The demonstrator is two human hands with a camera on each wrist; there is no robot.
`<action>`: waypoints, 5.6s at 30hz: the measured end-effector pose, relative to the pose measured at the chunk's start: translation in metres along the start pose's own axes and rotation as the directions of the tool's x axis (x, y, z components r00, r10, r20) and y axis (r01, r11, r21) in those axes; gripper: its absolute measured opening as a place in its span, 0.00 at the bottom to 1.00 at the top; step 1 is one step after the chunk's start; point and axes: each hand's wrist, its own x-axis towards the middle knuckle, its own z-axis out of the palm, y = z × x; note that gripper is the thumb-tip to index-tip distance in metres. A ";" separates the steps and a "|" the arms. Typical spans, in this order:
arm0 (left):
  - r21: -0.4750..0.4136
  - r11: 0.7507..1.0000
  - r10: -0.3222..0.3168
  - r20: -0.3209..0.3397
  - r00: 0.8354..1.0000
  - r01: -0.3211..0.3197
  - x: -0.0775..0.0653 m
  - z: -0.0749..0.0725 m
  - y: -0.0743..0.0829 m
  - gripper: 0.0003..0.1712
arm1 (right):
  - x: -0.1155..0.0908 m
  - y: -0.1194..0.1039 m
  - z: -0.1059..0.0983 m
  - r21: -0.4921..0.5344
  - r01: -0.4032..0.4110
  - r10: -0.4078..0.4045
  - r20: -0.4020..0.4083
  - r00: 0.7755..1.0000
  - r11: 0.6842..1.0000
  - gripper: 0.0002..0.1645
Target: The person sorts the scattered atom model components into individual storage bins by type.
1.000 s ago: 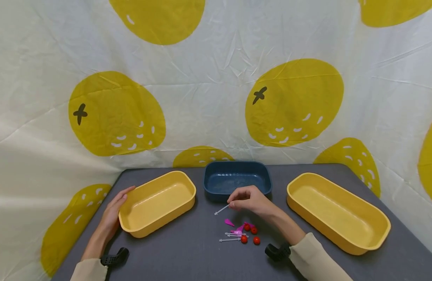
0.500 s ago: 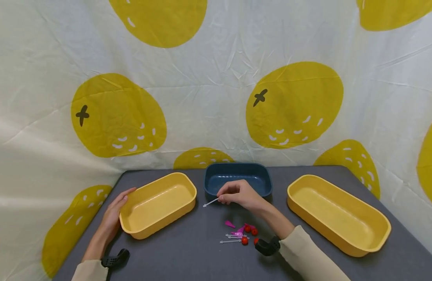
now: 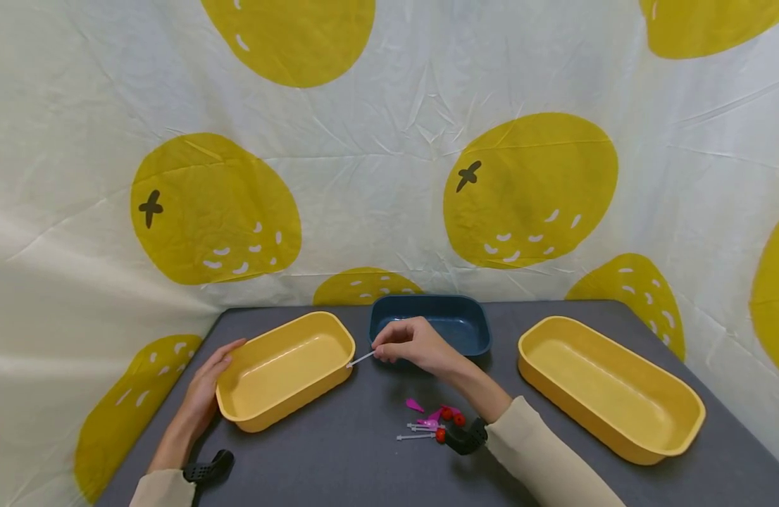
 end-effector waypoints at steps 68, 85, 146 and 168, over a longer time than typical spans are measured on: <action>0.036 0.999 -0.002 -0.020 1.000 0.003 -0.002 -0.001 0.001 0.34 | 0.100 -0.012 0.080 -0.067 -0.078 0.084 0.079 0.993 0.995 0.10; 0.024 0.999 -0.022 -0.015 1.000 0.022 0.000 -0.001 0.002 0.33 | 0.113 -0.002 0.095 -0.008 -0.138 0.138 0.056 0.989 0.990 0.09; -0.042 0.999 0.002 -0.031 1.000 -0.004 0.000 0.005 0.004 0.30 | 0.150 0.043 0.116 0.000 -0.305 0.304 0.074 0.950 0.952 0.05; -0.025 1.000 0.001 -0.040 0.999 -0.002 0.000 0.006 0.002 0.31 | 0.147 0.041 0.124 -0.169 -0.250 0.272 0.122 0.954 0.953 0.03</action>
